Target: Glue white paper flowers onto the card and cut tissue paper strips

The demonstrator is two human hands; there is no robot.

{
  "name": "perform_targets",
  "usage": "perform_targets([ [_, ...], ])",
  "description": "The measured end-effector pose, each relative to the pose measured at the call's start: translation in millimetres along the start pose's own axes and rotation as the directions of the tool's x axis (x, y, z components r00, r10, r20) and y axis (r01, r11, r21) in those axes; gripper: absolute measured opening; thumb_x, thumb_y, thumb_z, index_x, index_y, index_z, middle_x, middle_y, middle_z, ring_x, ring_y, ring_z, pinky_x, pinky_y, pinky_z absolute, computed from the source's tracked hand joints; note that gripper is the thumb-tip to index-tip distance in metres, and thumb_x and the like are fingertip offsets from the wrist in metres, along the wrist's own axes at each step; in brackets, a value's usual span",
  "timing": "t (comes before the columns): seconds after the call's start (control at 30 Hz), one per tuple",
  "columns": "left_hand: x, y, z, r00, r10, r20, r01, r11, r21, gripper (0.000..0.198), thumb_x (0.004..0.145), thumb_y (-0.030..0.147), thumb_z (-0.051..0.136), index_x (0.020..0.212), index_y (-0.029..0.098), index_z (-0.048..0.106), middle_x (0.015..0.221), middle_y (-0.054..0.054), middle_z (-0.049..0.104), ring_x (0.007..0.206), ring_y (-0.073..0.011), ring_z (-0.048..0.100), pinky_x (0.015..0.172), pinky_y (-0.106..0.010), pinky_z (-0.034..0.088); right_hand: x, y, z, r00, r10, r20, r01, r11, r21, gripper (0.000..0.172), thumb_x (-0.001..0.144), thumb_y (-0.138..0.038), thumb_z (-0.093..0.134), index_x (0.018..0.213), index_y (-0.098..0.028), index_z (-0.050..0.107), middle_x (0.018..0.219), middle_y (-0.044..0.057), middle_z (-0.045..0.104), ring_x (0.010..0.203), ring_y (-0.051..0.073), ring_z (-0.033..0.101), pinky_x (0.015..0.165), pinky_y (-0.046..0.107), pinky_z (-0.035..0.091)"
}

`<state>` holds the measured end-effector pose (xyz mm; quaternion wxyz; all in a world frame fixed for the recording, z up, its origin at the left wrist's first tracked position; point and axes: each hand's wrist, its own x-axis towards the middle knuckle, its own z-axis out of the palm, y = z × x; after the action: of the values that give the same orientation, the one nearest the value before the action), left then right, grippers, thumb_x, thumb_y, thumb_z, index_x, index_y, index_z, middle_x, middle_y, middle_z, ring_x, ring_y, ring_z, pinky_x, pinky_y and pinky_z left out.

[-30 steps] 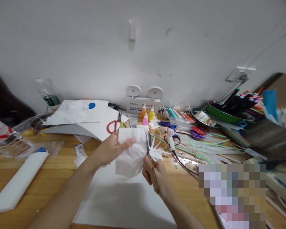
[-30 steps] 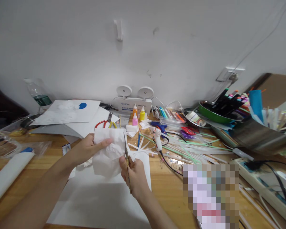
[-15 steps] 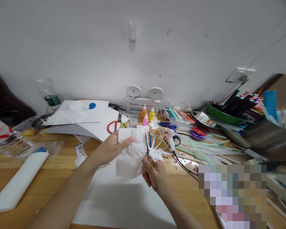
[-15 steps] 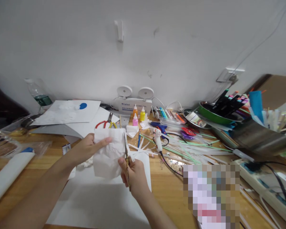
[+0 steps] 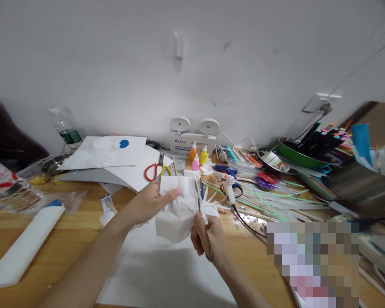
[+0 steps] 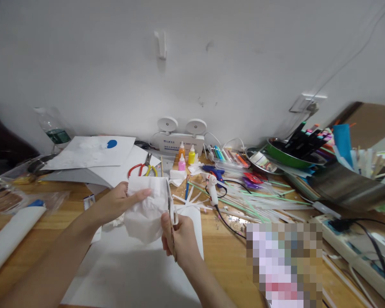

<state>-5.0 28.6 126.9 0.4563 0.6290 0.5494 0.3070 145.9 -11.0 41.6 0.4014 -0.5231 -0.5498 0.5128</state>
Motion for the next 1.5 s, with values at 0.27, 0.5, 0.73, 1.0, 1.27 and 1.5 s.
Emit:
perform_targets([
  [0.27,-0.9,-2.2,-3.0,1.0,-0.016,0.022,0.014,0.995,0.101,0.03,0.065,0.044,0.059,0.058,0.017,0.048,0.05,0.005,0.045,0.044,-0.0079,0.038,0.037,-0.018,0.027,-0.3,2.4,-1.7,1.0,-0.02,-0.003,0.02,1.0,0.018,0.058,0.075,-0.066,0.028,0.042,-0.019,0.035,0.031,-0.004,0.034,0.026,0.005,0.031,0.029,0.018,0.023],
  [0.5,-1.4,2.1,-0.4,0.99,0.004,0.138,-0.001,1.0,-0.018,0.024,0.069,0.039,0.057,0.071,0.015,0.06,0.068,-0.002,0.062,0.056,-0.0114,0.052,0.045,-0.018,0.038,-0.2,4.0,-2.3,0.999,-0.032,-0.005,0.032,0.999,0.005,0.056,0.076,-0.063,0.03,0.042,-0.019,0.034,0.031,-0.005,0.033,0.026,0.005,0.029,0.029,0.018,0.022],
  [0.73,-0.6,-2.9,-0.4,0.985,-0.03,0.17,0.033,0.999,-0.016,0.025,0.068,0.04,0.057,0.069,0.015,0.06,0.067,-0.001,0.062,0.056,-0.0116,0.053,0.046,-0.018,0.039,1.4,0.3,-2.5,1.0,-0.007,-0.02,0.006,1.0,-0.023,0.058,0.073,-0.068,0.03,0.04,-0.02,0.032,0.028,-0.005,0.031,0.025,0.005,0.028,0.028,0.018,0.021],
  [1.0,-1.5,0.4,-0.8,0.993,0.029,0.115,-0.036,0.998,0.053,0.023,0.068,0.038,0.057,0.06,0.016,0.057,0.053,0.004,0.052,0.046,-0.0084,0.044,0.039,-0.018,0.032,2.8,2.5,-3.4,0.999,-0.014,-0.029,0.013,0.999,-0.042,0.059,0.073,-0.068,0.031,0.038,-0.02,0.031,0.026,-0.005,0.031,0.023,0.004,0.026,0.027,0.019,0.02],
  [1.27,-0.5,1.1,-2.3,0.991,0.042,0.129,-0.043,0.999,0.001,0.02,0.068,0.036,0.057,0.064,0.016,0.059,0.059,0.001,0.061,0.056,-0.0127,0.054,0.05,-0.02,0.042,3.3,4.0,-2.8,0.999,-0.021,-0.025,0.02,1.0,-0.024,0.062,0.073,-0.068,0.029,0.035,-0.02,0.032,0.025,-0.004,0.031,0.023,0.005,0.027,0.029,0.019,0.019],
  [1.5,5.7,-9.5,-17.3,0.993,-0.021,-0.117,-0.006,0.973,-0.231,0.026,0.064,0.037,0.062,0.08,0.016,0.062,0.076,-0.003,0.068,0.071,-0.0195,0.062,0.058,-0.023,0.048,5.8,15.7,-2.8,0.99,-0.138,0.039,0.129,0.975,0.179,0.056,0.077,-0.063,0.03,0.072,-0.012,0.052,0.043,-0.003,0.043,0.037,0.007,0.037,0.038,0.02,0.029],
])
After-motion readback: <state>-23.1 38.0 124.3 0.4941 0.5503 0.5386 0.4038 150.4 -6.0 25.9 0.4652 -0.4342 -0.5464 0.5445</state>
